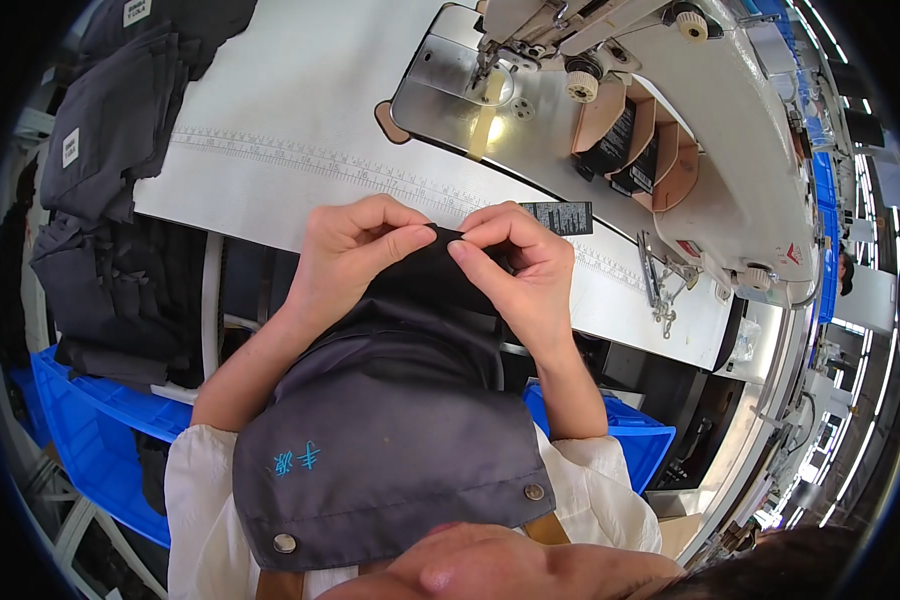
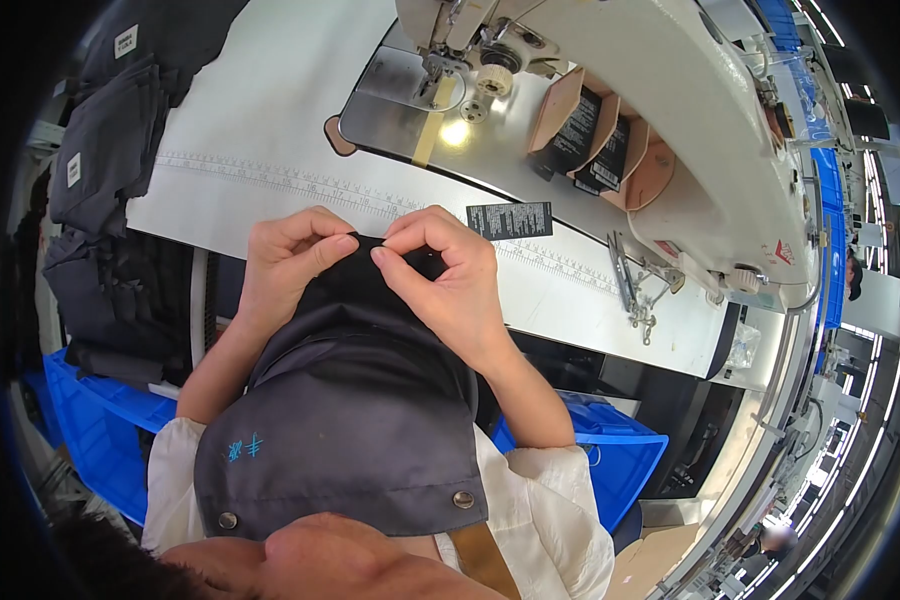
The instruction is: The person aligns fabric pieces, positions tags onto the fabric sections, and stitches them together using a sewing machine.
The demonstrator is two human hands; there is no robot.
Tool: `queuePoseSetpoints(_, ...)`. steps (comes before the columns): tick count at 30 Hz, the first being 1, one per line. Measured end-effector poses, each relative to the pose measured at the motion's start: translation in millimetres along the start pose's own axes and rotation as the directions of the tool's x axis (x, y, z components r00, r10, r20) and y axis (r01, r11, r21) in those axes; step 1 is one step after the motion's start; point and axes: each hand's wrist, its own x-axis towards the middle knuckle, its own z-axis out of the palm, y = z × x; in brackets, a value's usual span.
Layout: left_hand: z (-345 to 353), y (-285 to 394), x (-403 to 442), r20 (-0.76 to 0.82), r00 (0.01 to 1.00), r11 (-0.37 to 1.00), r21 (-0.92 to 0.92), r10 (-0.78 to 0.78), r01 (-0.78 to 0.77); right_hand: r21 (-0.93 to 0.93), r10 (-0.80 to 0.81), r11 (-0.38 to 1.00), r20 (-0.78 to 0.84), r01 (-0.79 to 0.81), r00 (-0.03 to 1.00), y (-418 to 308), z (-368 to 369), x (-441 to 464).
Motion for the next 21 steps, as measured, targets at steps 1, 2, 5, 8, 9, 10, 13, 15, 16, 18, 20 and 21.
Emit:
queuePoseSetpoints(1,0.5,-0.5,-0.2,-0.005,1.0,1.0,-0.006,0.018,-0.018,0.003,-0.001,1.0,0.001,0.001,1.0,-0.3,0.2,-0.1)
queuePoseSetpoints(2,1.3,-1.6,-0.4,-0.009,0.999,0.999,-0.012,0.035,-0.036,0.005,-0.001,1.0,0.001,0.001,1.0,-0.7,0.5,-0.1)
queuePoseSetpoints(5,2.1,-1.5,-1.4,-0.007,0.998,0.998,-0.019,0.066,-0.066,-0.031,-0.051,0.998,0.005,0.051,0.999,-2.1,1.5,0.2)
queuePoseSetpoints(8,2.5,-2.2,-1.9,0.002,0.996,0.996,-0.025,0.09,-0.089,0.009,-0.03,1.0,0.043,0.029,0.999,-5.4,5.1,1.6)
queuePoseSetpoints(9,2.6,-2.8,-1.8,0.006,0.995,0.995,-0.029,0.099,-0.098,0.011,-0.022,1.0,0.037,0.022,0.999,-5.0,4.8,1.8)
queuePoseSetpoints(10,2.5,-3.1,-2.0,0.006,0.995,0.995,-0.036,0.097,-0.097,0.014,-0.015,1.0,0.032,0.015,0.999,-4.3,4.6,2.1)
queuePoseSetpoints(13,2.0,-3.1,-3.1,0.001,0.996,0.993,-0.079,0.086,-0.085,0.011,-0.019,1.0,0.027,0.019,0.999,-3.9,5.7,2.3)
queuePoseSetpoints(15,3.5,-2.3,-4.2,0.002,0.998,0.988,-0.14,0.068,-0.067,0.007,-0.024,1.0,0.025,0.024,0.999,-3.6,6.3,2.2)
queuePoseSetpoints(16,3.2,-2.6,-4.8,0.008,0.997,0.987,-0.144,0.078,-0.076,0.008,-0.025,1.0,0.023,0.025,0.999,-3.1,6.6,2.0)
queuePoseSetpoints(18,3.2,-3.6,-5.3,0.02,0.995,0.984,-0.153,0.098,-0.094,0.008,-0.022,1.0,0.021,0.022,1.0,-3.2,7.0,1.9)
queuePoseSetpoints(20,3.8,-4.4,-5.8,0.023,0.995,0.983,-0.16,0.098,-0.093,0.009,-0.015,1.0,0.019,0.015,1.0,-4.3,7.7,2.1)
queuePoseSetpoints(21,4.0,-4.8,-5.9,0.024,0.995,0.982,-0.162,0.098,-0.093,0.007,-0.021,1.0,0.018,0.021,1.0,-4.0,7.9,2.2)
